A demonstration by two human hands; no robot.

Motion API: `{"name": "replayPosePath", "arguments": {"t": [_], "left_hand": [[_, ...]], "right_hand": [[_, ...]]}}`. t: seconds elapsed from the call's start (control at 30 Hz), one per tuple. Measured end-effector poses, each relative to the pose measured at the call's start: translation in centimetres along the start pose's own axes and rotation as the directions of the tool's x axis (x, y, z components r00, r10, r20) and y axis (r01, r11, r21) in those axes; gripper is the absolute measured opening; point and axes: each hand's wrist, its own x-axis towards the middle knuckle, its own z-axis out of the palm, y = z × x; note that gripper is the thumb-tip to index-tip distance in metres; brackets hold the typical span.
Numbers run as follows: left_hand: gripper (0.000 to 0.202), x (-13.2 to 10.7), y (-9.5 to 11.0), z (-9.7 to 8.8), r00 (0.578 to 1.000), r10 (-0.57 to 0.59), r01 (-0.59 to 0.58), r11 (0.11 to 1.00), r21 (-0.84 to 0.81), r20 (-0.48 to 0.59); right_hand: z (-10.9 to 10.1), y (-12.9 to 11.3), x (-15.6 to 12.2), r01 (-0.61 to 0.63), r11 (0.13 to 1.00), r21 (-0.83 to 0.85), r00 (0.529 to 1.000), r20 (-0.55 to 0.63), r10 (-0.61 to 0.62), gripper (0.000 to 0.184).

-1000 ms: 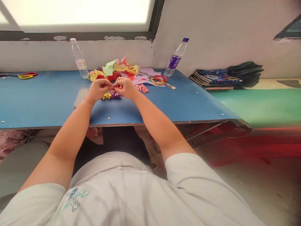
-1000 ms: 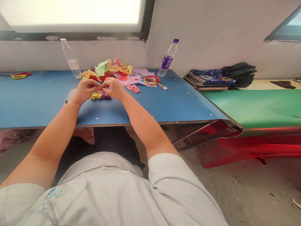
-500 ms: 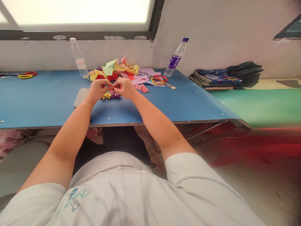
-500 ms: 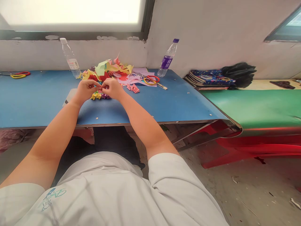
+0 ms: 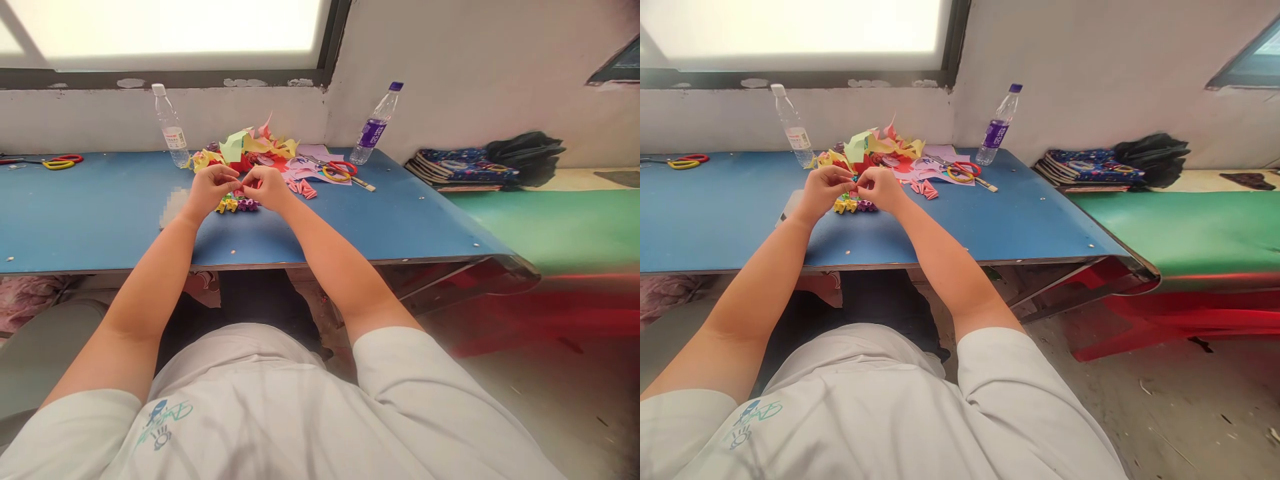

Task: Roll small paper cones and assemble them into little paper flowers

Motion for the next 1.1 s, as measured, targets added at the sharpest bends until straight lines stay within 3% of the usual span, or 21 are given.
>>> {"name": "replayPosePath", "arguments": {"t": [0.13, 0.33, 0.53, 0.87, 1.1], "left_hand": [[0.041, -0.3, 0.4, -0.2, 0.995, -0.094, 0.096, 0.993, -0.074, 0.039], [0.071, -0.4, 0.4, -0.5, 0.937, -0.232, 0.299, 0.919, -0.256, 0.261], [0.068, -0.8, 0.9, -0.6, 0.905, -0.312, 0.408, 0.827, -0.387, 0.288], [0.068, -1.4, 1.6, -0.4, 0.905, -0.316, 0.408, 0.835, -0.369, 0.286], [0.056, -1.1, 1.1, -0.6, 0.905, -0.316, 0.413, 0.814, -0.409, 0.284]], "right_hand": [[0.1, 0.3, 0.0, 0.040, 0.999, 0.022, 0.999, -0.028, -0.039, 0.010], [0.1, 0.2, 0.0, 0.043, 0.998, 0.039, 0.996, -0.080, -0.040, 0.017], [0.0, -0.1, -0.2, 0.057, 0.998, -0.029, 0.994, -0.089, -0.059, 0.017], [0.1, 0.6, -0.1, 0.073, 0.994, -0.086, 0.996, -0.045, -0.077, 0.018], [0.3, 1.2, 0.2, 0.069, 0.998, -0.012, 0.996, -0.058, -0.070, 0.021]]}}
